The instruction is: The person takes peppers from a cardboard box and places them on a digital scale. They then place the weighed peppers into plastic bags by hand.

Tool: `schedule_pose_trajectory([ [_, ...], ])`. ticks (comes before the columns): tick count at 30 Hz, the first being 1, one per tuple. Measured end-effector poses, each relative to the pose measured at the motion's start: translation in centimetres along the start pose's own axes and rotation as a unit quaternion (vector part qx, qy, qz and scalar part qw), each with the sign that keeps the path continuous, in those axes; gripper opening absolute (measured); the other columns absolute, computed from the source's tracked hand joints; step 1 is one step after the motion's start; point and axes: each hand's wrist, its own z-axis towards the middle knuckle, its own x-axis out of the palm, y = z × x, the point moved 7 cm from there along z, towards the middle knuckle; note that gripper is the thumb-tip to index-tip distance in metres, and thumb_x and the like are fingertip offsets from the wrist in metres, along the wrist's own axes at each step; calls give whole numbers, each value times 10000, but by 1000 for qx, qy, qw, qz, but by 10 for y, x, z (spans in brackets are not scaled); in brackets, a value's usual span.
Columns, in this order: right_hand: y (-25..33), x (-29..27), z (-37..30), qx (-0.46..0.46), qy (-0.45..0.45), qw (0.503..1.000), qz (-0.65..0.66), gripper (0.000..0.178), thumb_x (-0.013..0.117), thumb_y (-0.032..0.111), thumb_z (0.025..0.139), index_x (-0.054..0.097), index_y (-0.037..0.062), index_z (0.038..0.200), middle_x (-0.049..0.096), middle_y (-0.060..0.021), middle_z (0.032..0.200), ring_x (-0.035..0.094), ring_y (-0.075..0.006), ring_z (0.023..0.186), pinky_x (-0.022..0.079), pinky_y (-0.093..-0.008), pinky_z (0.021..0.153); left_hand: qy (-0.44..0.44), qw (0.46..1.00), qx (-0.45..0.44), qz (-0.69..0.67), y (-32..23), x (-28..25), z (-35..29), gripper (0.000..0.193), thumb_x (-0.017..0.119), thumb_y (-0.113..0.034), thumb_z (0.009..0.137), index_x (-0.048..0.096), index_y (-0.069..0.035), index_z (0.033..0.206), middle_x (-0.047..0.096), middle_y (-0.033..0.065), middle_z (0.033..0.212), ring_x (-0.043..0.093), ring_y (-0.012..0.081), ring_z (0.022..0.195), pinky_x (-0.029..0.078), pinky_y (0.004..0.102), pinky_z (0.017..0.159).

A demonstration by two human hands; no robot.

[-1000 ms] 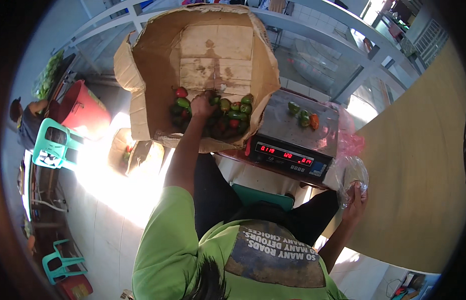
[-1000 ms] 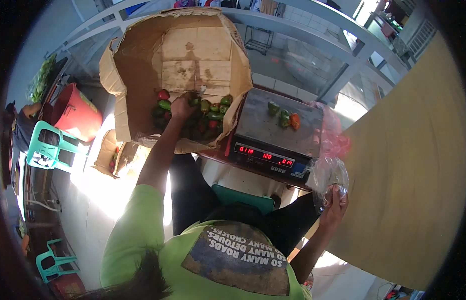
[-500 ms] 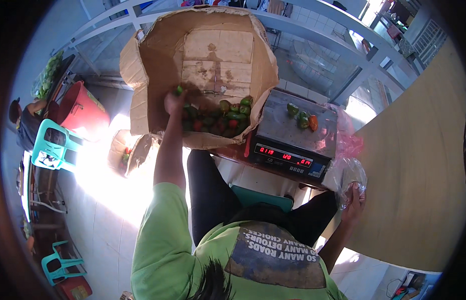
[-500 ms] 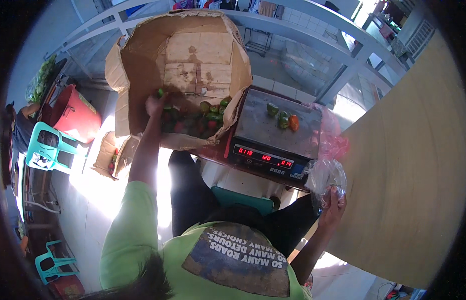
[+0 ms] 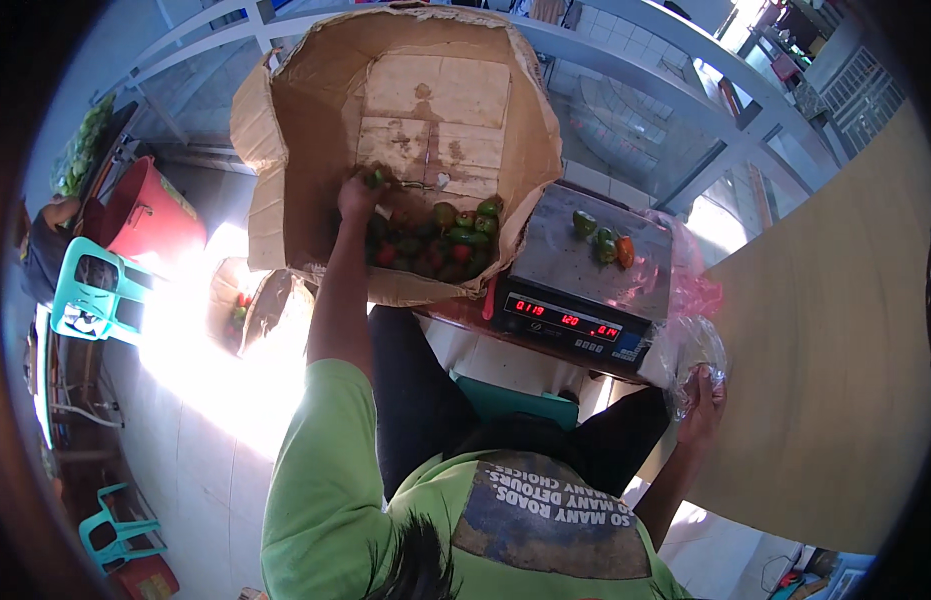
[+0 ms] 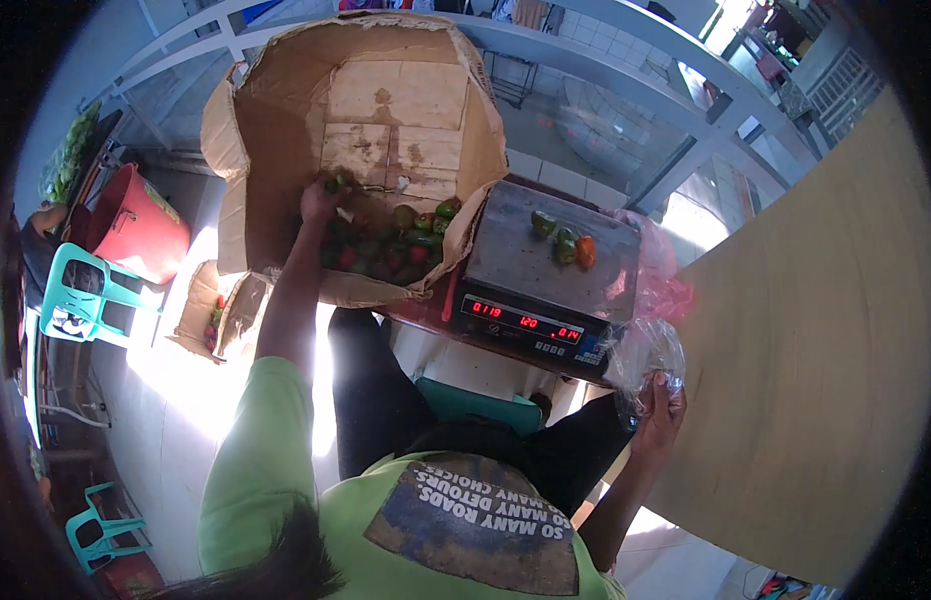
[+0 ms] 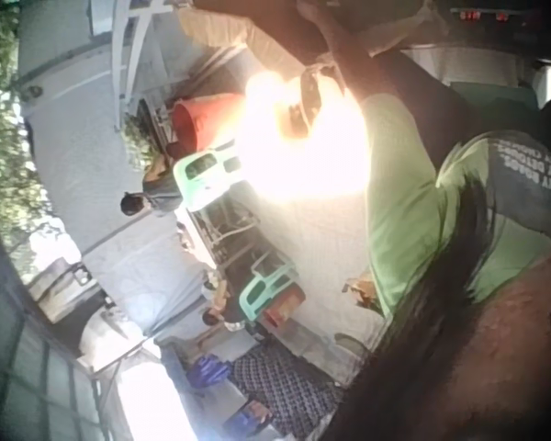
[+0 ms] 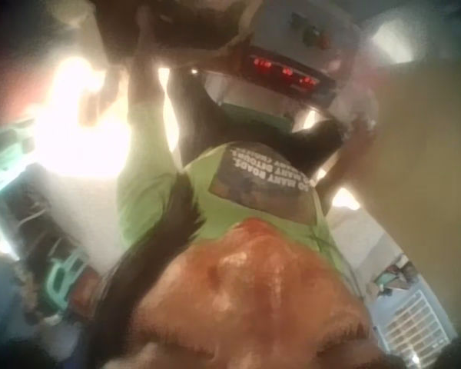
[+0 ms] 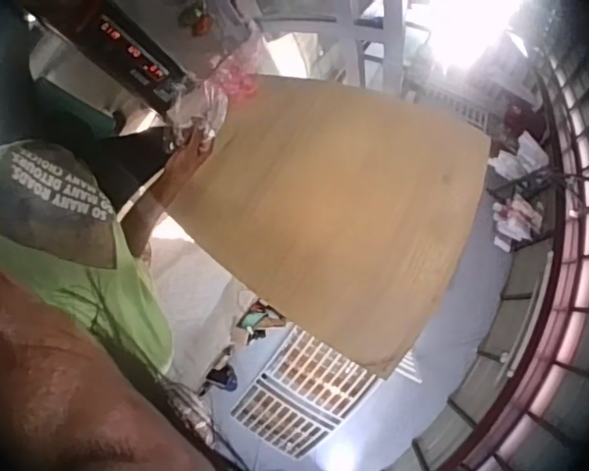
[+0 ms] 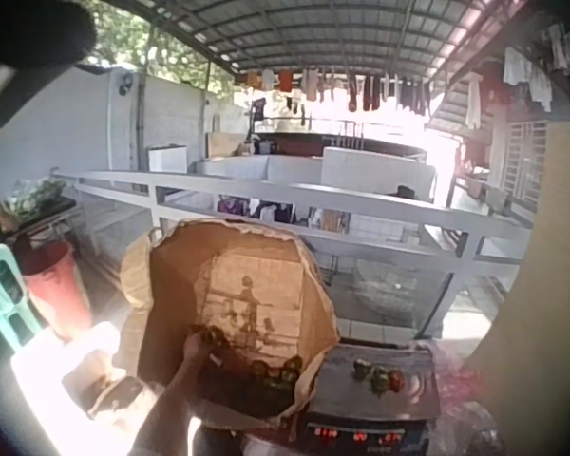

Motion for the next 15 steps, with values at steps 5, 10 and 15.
schedule_pose_trajectory([
  [5, -1, 7, 0, -5, 51, 999, -16, 159, 584, 197, 827, 581, 40, 801, 471, 43, 597, 353, -19, 507, 242, -189, 474, -33, 999, 22, 3, -6, 4, 1, 509, 712, -397, 611, 588, -132, 1028, 563, 167, 1019, 591, 303, 854, 477, 393, 756],
  [10, -2, 6, 0, 8, 61, 998, -6, 180, 578, 206, 830, 579, 29, 799, 444, 48, 578, 337, -20, 507, 223, -193, 475, -66, 995, 4, -75, 26, 6, 16, 498, 710, -428, 617, 608, -39, 910, 619, 176, 779, 611, 303, 774, 470, 401, 684],
  [15, -3, -7, 1, 9, 101, 995, 12, 100, 590, 152, 817, 575, 54, 831, 561, 12, 727, 466, -23, 605, 347, -174, 545, -138, 952, -70, -264, 40, -38, 25, 496, 681, -452, 684, 598, 19, 817, 606, 114, 712, 598, 183, 636, 466, 340, 545],
])
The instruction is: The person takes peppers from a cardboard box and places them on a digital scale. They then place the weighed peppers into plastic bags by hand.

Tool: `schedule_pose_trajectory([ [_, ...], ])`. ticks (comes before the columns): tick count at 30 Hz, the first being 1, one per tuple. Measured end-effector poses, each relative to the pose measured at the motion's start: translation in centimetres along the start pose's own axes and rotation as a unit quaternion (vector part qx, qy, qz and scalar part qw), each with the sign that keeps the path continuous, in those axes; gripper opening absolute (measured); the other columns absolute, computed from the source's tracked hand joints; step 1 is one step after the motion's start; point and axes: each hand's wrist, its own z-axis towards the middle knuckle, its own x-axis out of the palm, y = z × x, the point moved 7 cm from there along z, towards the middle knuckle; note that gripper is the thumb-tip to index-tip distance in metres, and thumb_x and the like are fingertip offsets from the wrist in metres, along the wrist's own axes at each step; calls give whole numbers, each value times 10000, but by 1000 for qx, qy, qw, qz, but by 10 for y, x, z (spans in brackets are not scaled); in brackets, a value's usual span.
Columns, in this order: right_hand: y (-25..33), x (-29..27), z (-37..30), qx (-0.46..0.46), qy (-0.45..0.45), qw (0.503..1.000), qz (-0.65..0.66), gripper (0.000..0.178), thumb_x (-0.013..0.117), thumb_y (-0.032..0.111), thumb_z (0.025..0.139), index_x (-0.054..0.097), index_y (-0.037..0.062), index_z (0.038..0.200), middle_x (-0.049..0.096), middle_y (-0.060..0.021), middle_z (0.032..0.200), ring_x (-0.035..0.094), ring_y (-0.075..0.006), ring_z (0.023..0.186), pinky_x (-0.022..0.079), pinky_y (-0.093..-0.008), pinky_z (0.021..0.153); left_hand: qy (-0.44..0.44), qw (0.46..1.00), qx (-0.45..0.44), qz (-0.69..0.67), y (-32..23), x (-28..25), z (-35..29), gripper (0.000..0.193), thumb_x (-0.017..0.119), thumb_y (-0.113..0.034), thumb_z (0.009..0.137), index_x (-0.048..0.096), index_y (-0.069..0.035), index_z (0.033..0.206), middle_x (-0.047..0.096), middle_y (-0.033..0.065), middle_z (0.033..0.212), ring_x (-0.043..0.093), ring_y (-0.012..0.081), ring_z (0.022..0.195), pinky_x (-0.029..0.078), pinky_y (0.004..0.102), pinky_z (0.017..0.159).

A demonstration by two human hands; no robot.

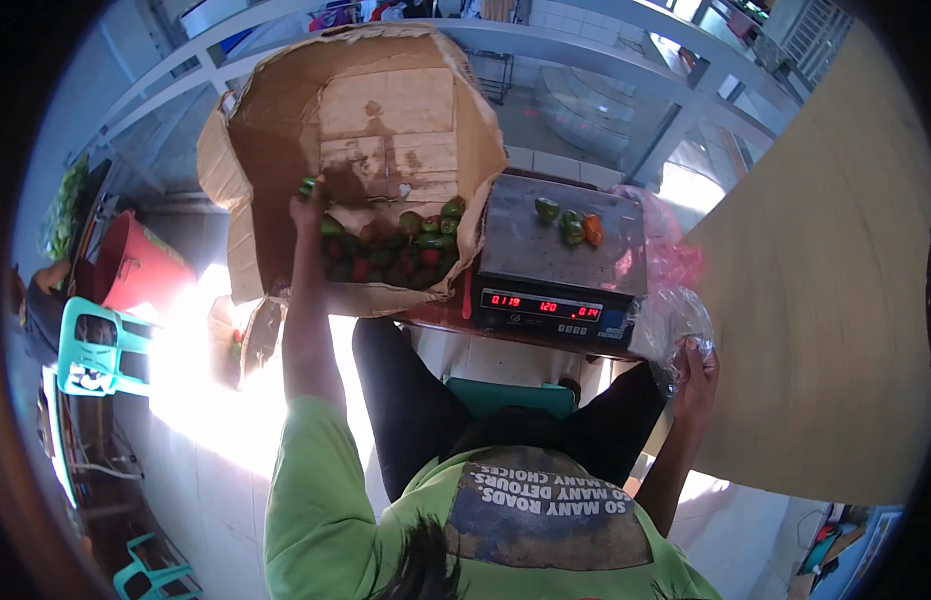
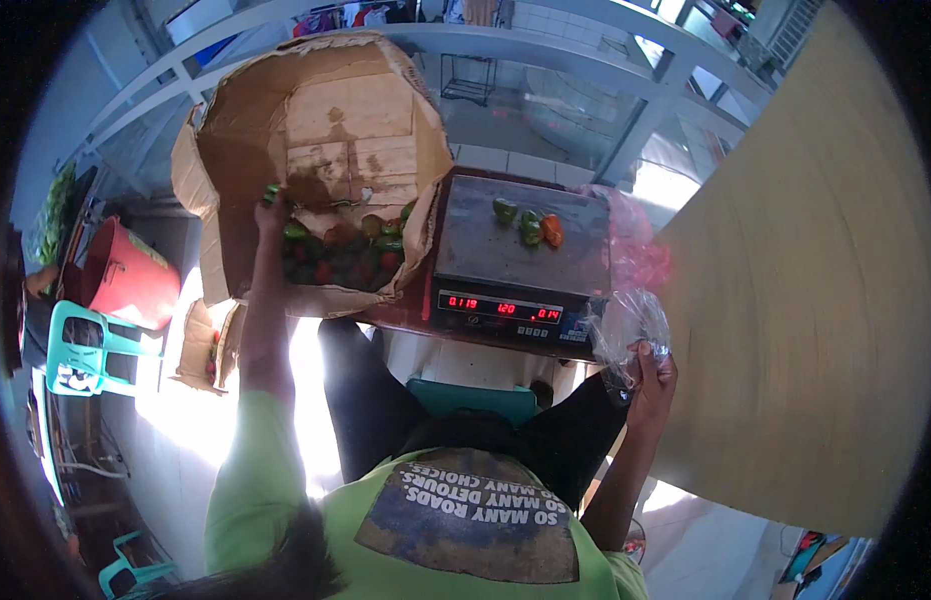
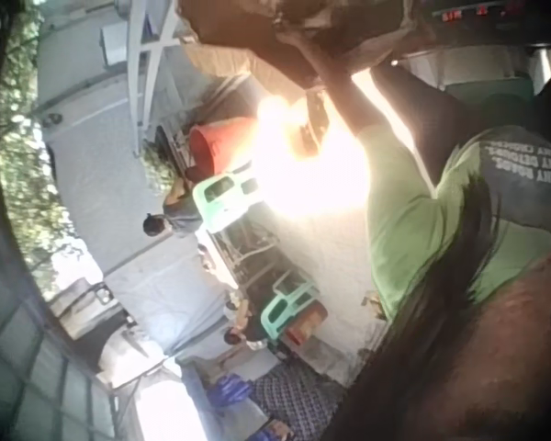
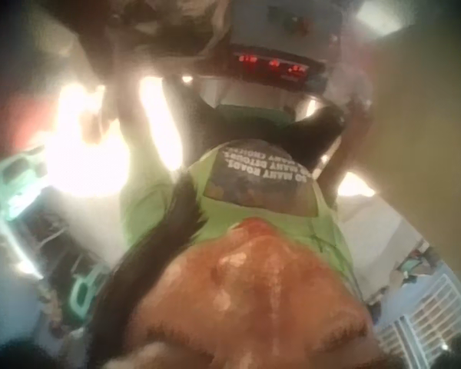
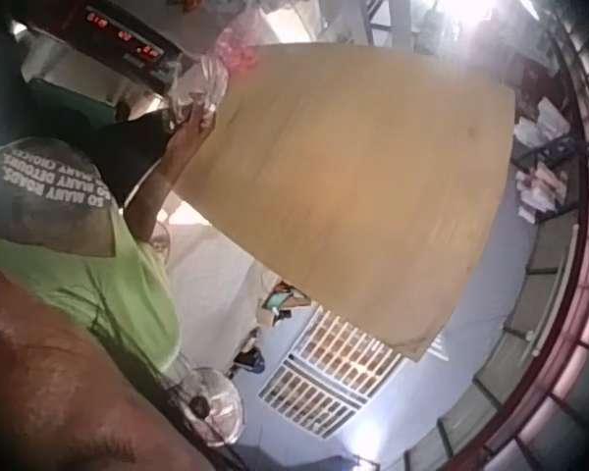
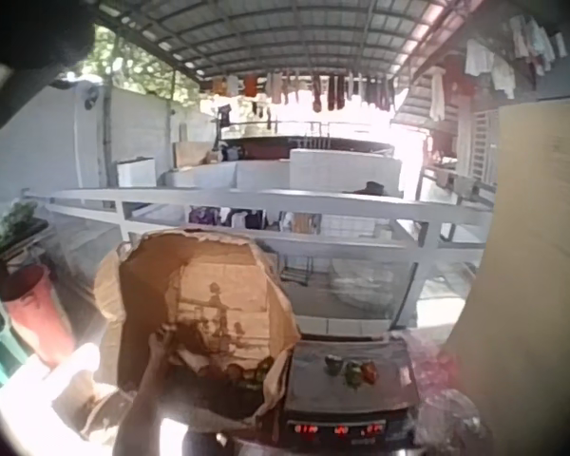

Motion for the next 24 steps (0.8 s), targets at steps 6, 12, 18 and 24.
schedule_pose_trajectory([
  [6, 4, -22, -4, -33, -83, 996, -3, 176, 584, 215, 826, 585, 47, 772, 405, 57, 548, 313, -25, 483, 216, -206, 456, 183, 950, 96, -235, -183, -13, -91, 332, 625, -260, 794, 526, -15, 996, 587, 46, 788, 559, 98, 668, 463, 231, 534],
  [12, 9, -29, -10, -37, -109, 993, 17, 177, 587, 215, 824, 586, 46, 773, 386, 63, 525, 299, -28, 460, 216, -212, 441, 296, 882, 344, -129, -319, 9, -248, 303, 639, -151, 750, 517, -17, 994, 541, 97, 973, 561, 201, 860, 437, 307, 729],
  [18, 13, -41, -16, -54, -120, 991, 1, 172, 586, 217, 824, 583, 53, 772, 431, 51, 558, 309, -30, 478, 223, -204, 460, 473, 788, 380, -102, -277, 133, -328, 336, 659, -174, 714, 519, 36, 936, 502, 156, 1008, 507, 341, 939, 406, 366, 790],
  [24, 9, -46, -17, -43, -106, 993, 37, 180, 592, 228, 819, 581, 54, 771, 441, 49, 567, 308, -28, 479, 221, -199, 462, 526, 786, 325, -10, -220, 230, -329, 418, 685, -272, 679, 537, 38, 917, 514, 142, 999, 522, 336, 914, 420, 377, 772],
])
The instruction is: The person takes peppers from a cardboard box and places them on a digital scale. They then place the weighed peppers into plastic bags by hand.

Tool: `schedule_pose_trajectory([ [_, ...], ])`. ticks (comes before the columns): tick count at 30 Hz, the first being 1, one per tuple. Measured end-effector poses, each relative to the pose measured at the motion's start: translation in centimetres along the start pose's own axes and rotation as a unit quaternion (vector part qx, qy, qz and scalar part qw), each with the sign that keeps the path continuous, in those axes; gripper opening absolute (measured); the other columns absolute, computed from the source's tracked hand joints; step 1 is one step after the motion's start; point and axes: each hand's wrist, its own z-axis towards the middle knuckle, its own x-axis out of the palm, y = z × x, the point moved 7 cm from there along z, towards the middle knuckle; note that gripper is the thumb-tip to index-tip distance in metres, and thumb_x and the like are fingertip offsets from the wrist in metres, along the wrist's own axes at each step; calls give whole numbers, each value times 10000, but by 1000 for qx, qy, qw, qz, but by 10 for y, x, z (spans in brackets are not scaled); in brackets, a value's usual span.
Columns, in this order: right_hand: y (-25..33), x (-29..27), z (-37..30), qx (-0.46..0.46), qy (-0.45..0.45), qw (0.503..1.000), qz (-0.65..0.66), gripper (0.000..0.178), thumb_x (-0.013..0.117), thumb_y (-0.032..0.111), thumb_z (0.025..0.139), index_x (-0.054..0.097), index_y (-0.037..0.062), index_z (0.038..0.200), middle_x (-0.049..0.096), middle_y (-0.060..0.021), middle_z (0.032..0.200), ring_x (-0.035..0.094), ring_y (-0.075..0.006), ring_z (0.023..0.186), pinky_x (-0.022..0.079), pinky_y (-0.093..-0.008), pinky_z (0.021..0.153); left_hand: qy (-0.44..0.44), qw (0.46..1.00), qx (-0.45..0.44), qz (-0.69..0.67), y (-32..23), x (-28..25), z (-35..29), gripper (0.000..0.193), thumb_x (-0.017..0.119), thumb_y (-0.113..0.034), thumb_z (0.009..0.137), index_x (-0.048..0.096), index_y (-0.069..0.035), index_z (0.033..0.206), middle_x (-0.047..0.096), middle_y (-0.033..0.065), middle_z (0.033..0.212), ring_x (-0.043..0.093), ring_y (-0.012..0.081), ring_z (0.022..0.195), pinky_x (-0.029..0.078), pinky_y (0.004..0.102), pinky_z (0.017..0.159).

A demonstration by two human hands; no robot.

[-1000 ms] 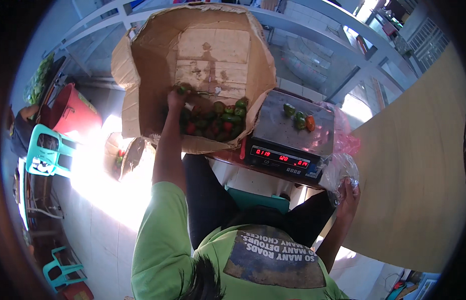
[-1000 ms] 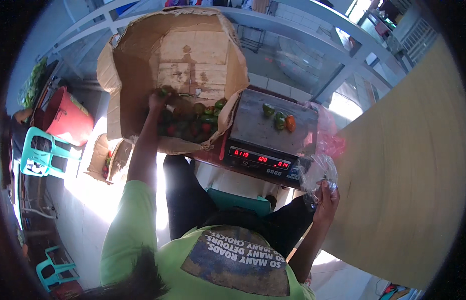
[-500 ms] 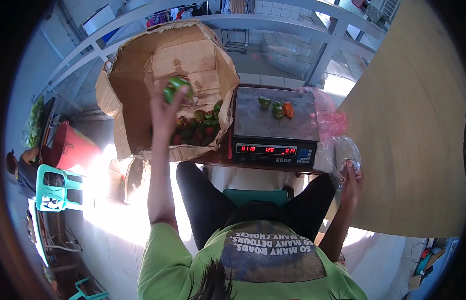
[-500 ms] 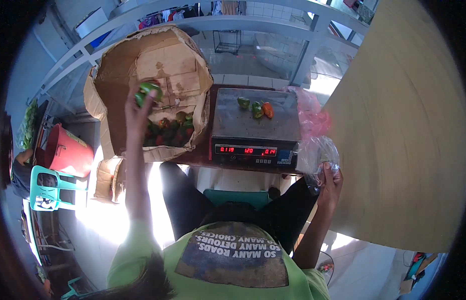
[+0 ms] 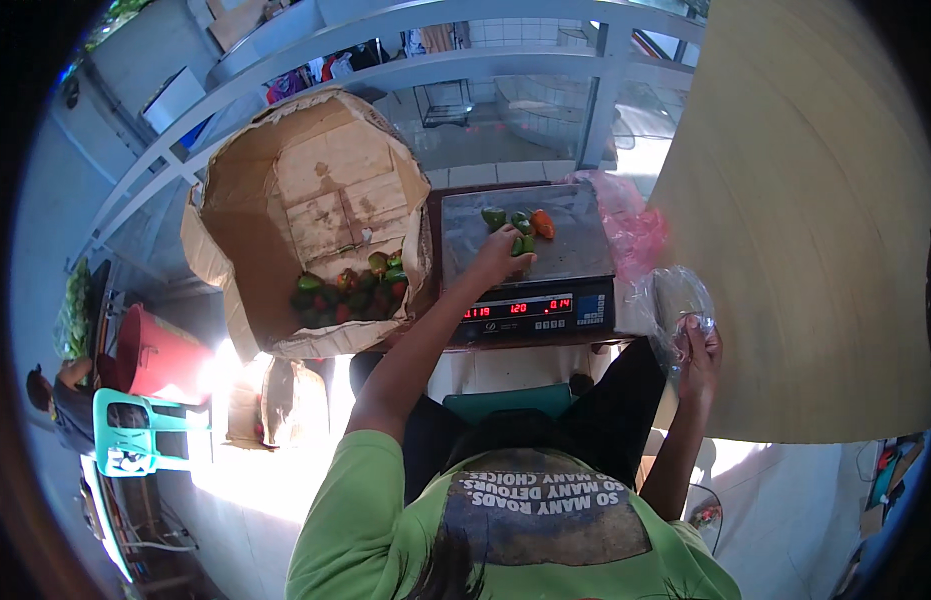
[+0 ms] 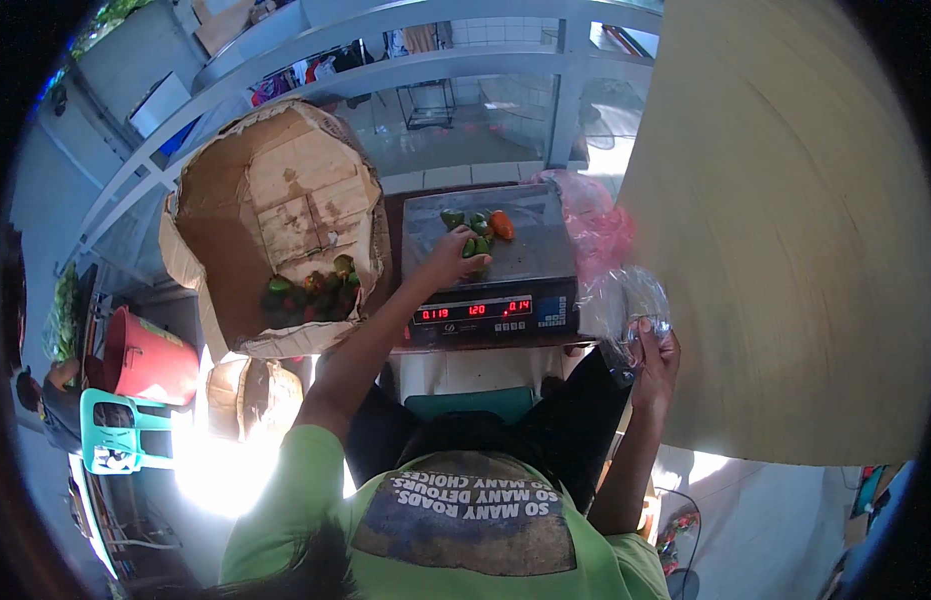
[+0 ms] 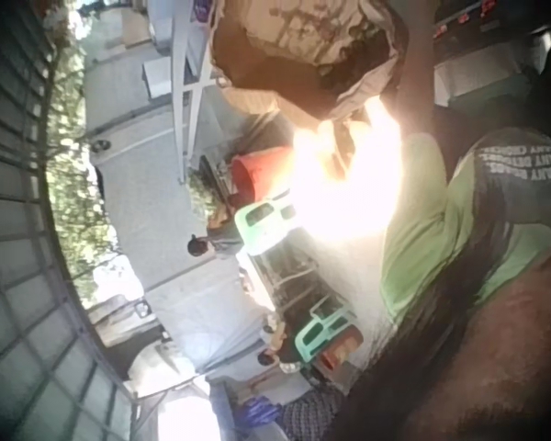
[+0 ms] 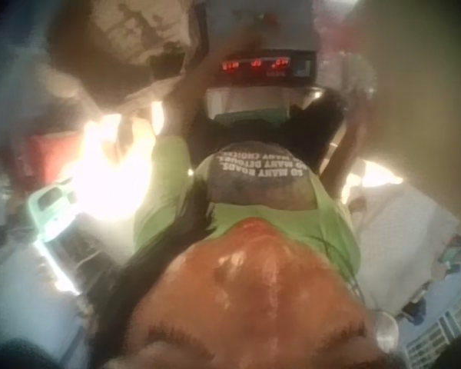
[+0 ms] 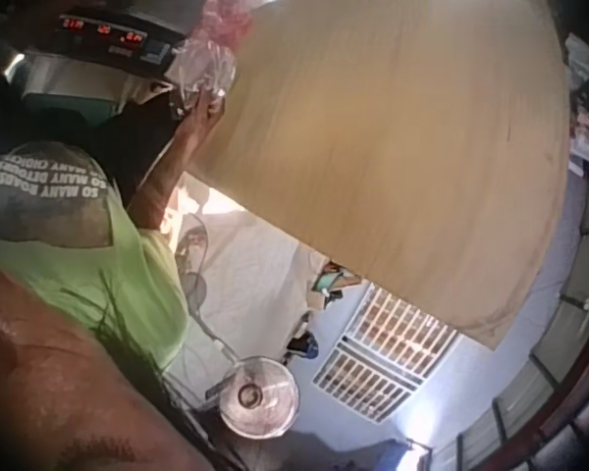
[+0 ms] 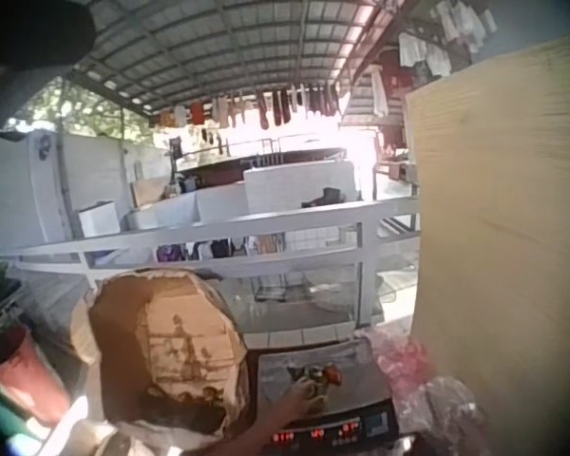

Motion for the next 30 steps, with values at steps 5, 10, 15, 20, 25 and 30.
schedule_pose_trajectory([
  [5, -7, -9, 2, 4, -33, 999, -19, 187, 592, 233, 820, 579, 53, 771, 446, 46, 561, 317, -28, 468, 232, -199, 452, -15, 994, 4, 108, -7, 11, 4, 395, 697, -261, 661, 545, -6, 922, 512, 127, 1004, 534, 331, 901, 443, 393, 758],
  [10, -14, -10, 4, 11, -28, 1000, -7, 190, 593, 235, 819, 579, 53, 771, 457, 42, 560, 331, -28, 465, 251, -196, 448, -50, 981, 17, 189, -30, 15, -10, 389, 714, -182, 631, 513, -68, 943, 473, 90, 993, 541, 284, 905, 473, 385, 693],
  [15, -15, -7, 4, 6, -32, 999, -3, 189, 596, 233, 818, 580, 54, 764, 499, 30, 602, 341, -27, 471, 258, -195, 443, -110, 970, 44, 214, -42, 17, -13, 442, 693, -194, 644, 447, -79, 993, 452, 83, 961, 541, 276, 888, 465, 381, 652],
  [20, -16, -5, 4, 15, 9, 1000, -7, 141, 588, 211, 820, 575, 75, 786, 509, 40, 633, 395, -22, 519, 280, -195, 469, -130, 963, 55, 229, -48, 25, -5, 387, 683, -162, 644, 446, -75, 937, 444, 92, 930, 523, 273, 862, 461, 375, 643],
  [25, -13, -3, 1, 27, -13, 1000, -4, 144, 593, 212, 818, 573, 74, 784, 508, 43, 635, 400, -24, 521, 288, -196, 471, -139, 966, 61, 207, -47, 26, -11, 344, 667, -161, 663, 448, -70, 913, 449, 94, 912, 523, 280, 845, 452, 374, 631],
  [30, -12, 1, 2, 4, -9, 1000, -5, 185, 592, 233, 819, 579, 52, 783, 519, 28, 634, 342, -25, 485, 242, -194, 446, -149, 966, 74, 199, -53, 21, -22, 354, 674, -169, 653, 452, -64, 908, 443, 89, 912, 520, 253, 846, 478, 352, 635],
])
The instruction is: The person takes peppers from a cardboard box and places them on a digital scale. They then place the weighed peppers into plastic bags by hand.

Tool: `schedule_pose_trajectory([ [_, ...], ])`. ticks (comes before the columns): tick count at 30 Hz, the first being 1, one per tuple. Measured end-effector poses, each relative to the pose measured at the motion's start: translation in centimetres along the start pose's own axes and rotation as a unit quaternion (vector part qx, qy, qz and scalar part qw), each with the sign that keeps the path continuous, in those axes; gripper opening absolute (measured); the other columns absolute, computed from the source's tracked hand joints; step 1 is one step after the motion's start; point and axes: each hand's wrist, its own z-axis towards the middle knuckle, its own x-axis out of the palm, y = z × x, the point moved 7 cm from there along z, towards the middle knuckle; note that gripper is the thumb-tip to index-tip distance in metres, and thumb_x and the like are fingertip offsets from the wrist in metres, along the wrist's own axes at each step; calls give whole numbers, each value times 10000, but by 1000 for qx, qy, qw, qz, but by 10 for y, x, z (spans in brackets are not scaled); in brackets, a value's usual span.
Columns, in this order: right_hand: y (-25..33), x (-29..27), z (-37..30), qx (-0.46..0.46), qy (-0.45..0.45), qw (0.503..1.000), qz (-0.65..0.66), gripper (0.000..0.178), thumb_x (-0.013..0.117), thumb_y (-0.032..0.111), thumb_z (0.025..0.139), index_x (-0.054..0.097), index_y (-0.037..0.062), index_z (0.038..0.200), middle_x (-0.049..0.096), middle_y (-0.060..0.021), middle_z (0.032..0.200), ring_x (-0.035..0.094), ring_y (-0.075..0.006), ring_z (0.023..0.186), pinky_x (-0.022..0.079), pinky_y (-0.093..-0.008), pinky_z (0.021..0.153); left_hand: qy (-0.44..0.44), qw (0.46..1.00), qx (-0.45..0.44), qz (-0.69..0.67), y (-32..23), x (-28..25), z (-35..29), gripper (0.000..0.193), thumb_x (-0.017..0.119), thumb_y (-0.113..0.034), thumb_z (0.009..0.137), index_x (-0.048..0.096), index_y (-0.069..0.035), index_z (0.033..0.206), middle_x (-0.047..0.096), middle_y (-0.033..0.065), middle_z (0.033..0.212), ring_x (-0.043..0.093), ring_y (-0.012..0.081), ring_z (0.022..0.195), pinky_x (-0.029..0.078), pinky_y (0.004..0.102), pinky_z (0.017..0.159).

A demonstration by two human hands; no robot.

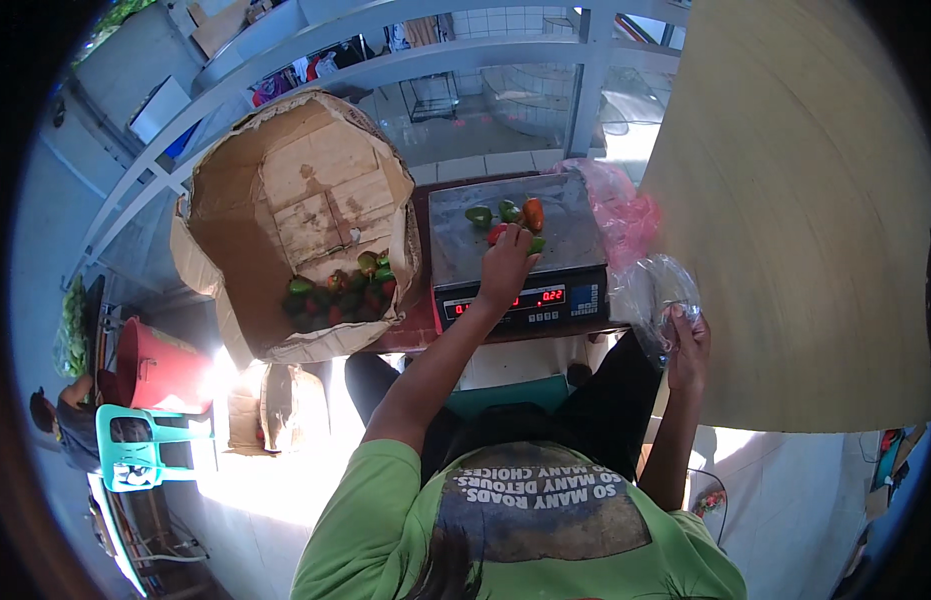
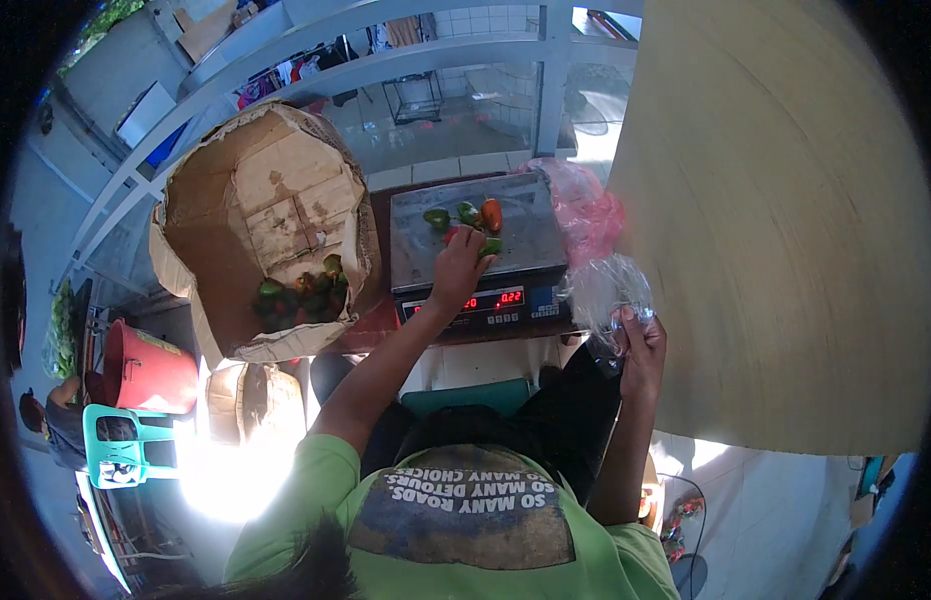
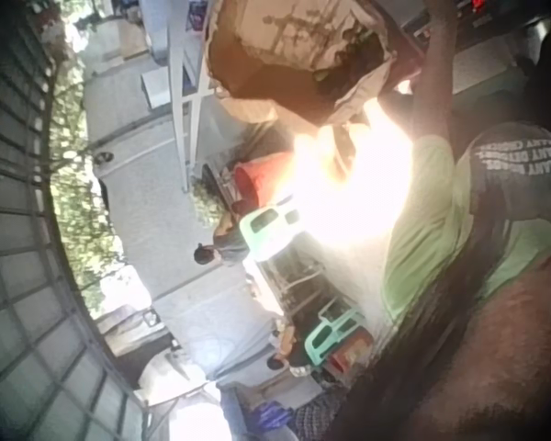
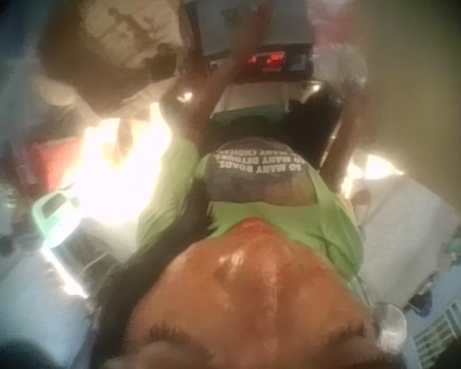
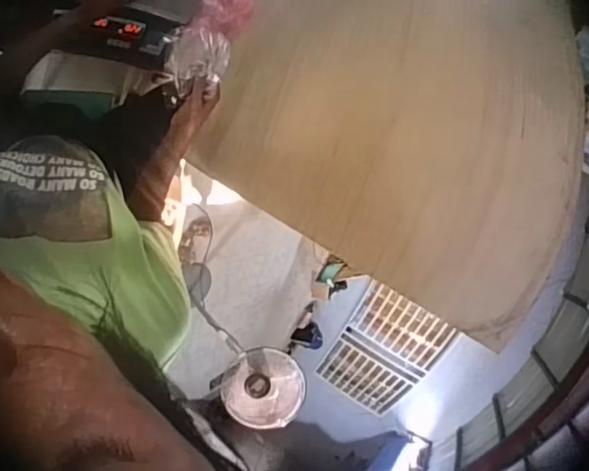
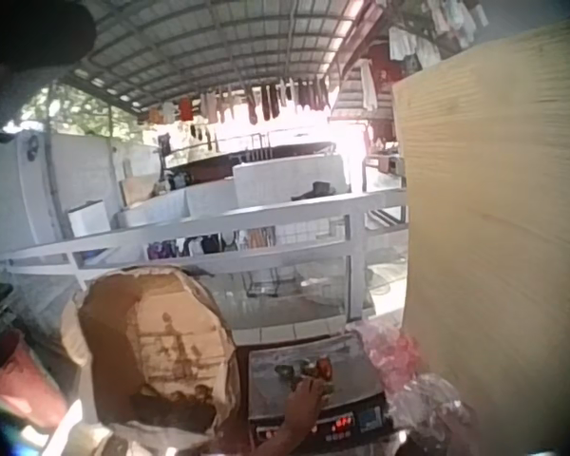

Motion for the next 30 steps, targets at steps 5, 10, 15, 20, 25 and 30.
schedule_pose_trajectory([
  [5, 0, 3, -1, 6, 17, 1000, -10, 171, 591, 228, 820, 579, 63, 776, 479, 45, 598, 338, -22, 484, 245, -197, 448, -1, 1000, -5, -17, 1, -4, -6, 324, 659, -157, 673, 452, -61, 902, 444, 93, 914, 522, 269, 844, 475, 371, 641],
  [10, 6, 4, -3, 2, 23, 1000, -15, 154, 587, 218, 824, 576, 72, 776, 460, 55, 579, 345, -20, 482, 252, -196, 450, -3, 1000, -17, -24, -1, -16, -18, 293, 650, -155, 688, 455, -61, 884, 441, 94, 897, 527, 274, 830, 464, 379, 646],
  [15, 8, 8, -5, 0, 2, 1000, -12, 203, 590, 239, 820, 575, 45, 763, 469, 36, 587, 326, -30, 473, 250, -196, 452, -61, 991, -26, -113, -9, -66, -37, 171, 637, -154, 720, 518, -53, 791, 502, 88, 833, 546, 271, 772, 441, 375, 636],
  [20, -7, 14, -7, 23, 83, 992, -91, 186, 592, 210, 818, 587, 24, 816, 484, 37, 598, 345, -38, 483, 273, -209, 462, -216, 970, -100, -51, 32, -181, -59, 107, 588, -153, 780, 553, -52, 785, 529, 112, 775, 524, 294, 721, 418, 367, 625],
  [25, -16, 88, -27, -20, 235, 951, -198, 217, 570, 180, 823, 587, 17, 965, 482, 11, 584, 407, -29, 502, 313, -214, 449, -271, 933, -208, 113, 100, -238, -92, 146, 547, -190, 811, 549, -44, 813, 531, 125, 779, 516, 316, 706, 406, 384, 615],
  [30, -18, 160, -57, -280, 374, 775, -426, 268, 590, 132, 771, 538, -5, 994, 574, -176, 709, 574, -325, 614, 441, -368, 570, -235, 910, -211, 269, 123, -236, -112, 167, 539, -187, 812, 553, -34, 877, 534, 136, 859, 506, 326, 809, 390, 404, 700],
])
